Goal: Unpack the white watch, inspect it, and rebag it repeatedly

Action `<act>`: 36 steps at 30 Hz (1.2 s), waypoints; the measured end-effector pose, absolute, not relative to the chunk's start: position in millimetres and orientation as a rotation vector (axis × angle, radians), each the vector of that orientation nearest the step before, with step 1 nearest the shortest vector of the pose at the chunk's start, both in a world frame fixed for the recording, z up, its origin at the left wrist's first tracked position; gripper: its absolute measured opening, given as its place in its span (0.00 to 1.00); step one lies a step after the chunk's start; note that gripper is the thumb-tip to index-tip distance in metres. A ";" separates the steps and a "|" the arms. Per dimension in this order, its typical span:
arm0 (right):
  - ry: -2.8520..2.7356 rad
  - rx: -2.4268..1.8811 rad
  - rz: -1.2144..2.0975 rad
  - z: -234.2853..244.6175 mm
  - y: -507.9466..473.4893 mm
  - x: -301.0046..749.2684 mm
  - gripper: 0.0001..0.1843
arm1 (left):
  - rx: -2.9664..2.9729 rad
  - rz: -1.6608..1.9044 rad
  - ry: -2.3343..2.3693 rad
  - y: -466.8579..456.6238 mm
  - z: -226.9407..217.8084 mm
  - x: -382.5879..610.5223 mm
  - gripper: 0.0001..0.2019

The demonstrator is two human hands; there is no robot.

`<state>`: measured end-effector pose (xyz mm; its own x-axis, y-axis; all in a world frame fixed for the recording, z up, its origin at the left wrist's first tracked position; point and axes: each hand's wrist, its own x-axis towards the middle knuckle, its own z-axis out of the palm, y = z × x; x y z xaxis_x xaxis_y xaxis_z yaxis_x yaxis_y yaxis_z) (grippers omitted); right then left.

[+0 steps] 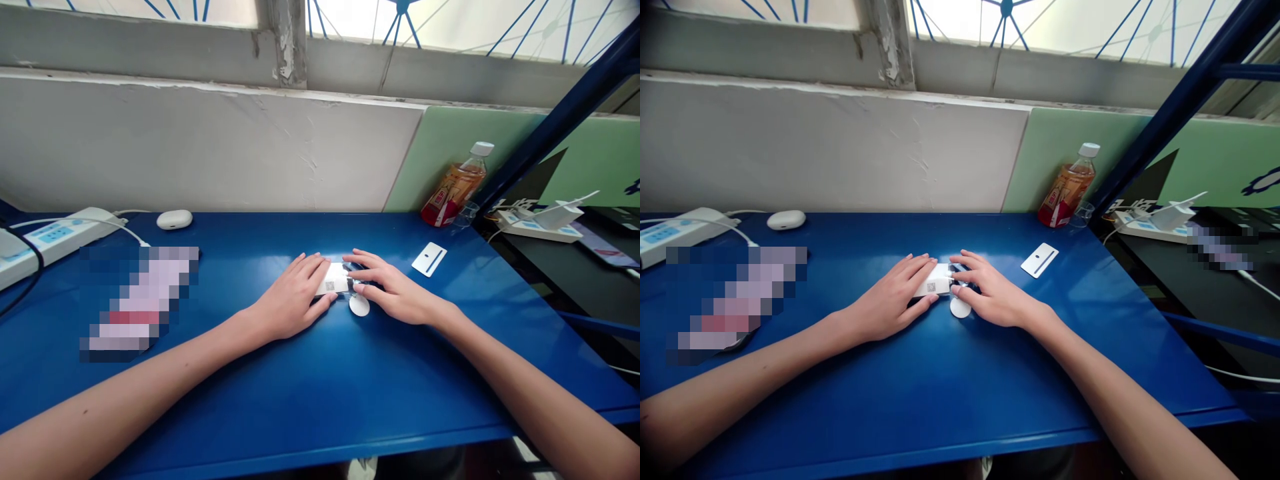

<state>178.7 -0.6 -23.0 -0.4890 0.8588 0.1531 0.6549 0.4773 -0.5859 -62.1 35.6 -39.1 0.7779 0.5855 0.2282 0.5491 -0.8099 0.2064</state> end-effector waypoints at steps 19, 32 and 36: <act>-2.383 -1.331 0.280 -12.1 9.7 201.0 0.17 | 2.878 0.299 0.944 36.9 -38.9 -61.6 0.32; -2.492 -1.155 0.431 -9.5 -2.9 184.9 0.24 | 2.885 0.373 0.934 37.0 -41.1 -61.4 0.30; -2.592 -1.174 0.412 -11.7 -6.8 180.3 0.28 | 2.890 0.382 0.926 36.3 -41.3 -61.3 0.30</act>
